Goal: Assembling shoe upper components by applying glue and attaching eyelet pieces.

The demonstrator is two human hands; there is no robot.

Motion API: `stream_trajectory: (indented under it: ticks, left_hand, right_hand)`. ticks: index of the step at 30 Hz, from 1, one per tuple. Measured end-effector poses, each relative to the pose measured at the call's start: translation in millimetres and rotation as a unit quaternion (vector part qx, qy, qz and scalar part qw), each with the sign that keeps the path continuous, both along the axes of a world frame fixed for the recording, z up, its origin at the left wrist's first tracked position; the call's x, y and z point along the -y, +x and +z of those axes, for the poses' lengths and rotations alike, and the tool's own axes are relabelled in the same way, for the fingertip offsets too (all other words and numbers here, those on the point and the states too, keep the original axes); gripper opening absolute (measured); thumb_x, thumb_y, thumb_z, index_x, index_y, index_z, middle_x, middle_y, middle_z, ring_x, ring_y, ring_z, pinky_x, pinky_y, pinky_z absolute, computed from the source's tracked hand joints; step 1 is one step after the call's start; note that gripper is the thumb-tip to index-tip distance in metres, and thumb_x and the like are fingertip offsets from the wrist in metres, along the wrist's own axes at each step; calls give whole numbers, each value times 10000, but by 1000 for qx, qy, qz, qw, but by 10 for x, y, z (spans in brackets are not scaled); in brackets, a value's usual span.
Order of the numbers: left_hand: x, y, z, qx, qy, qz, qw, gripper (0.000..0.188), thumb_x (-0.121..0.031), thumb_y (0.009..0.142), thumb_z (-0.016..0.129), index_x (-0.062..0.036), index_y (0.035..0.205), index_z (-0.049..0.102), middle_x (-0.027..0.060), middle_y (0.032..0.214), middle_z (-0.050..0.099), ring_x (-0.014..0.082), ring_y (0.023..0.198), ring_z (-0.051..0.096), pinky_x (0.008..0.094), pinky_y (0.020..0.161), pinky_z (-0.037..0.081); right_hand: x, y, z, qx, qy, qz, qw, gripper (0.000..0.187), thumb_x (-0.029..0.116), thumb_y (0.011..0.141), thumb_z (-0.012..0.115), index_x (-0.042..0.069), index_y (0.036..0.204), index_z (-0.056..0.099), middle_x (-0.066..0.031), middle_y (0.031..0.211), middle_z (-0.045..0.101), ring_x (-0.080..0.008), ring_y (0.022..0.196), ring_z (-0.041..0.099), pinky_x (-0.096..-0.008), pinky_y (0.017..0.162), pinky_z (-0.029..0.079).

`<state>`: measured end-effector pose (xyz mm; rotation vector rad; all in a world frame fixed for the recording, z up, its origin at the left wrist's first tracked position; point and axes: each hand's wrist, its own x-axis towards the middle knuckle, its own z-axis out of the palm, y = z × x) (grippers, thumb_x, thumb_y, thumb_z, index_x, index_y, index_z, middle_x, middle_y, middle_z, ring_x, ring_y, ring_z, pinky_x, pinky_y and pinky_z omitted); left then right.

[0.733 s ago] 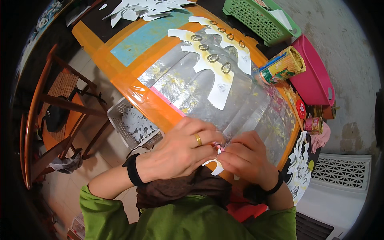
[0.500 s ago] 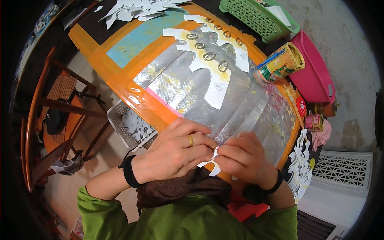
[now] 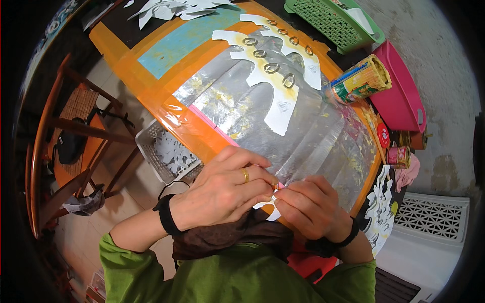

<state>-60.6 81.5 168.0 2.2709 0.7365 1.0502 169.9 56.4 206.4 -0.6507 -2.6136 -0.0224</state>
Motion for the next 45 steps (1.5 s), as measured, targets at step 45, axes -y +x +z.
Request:
stream_trajectory:
  ticks: [45]
  left_hand:
    - [-170,-40,310,-95,-86,-90,988,309,7,784,744,-100,1074,743,72,1197,583,233,961,558,329,790,490]
  right_hand:
    - [173,26,-20,-76,-150,-62,984,199,86,770,656,-9,944,659,-51,866,521,-202,859,537,-340,772,425]
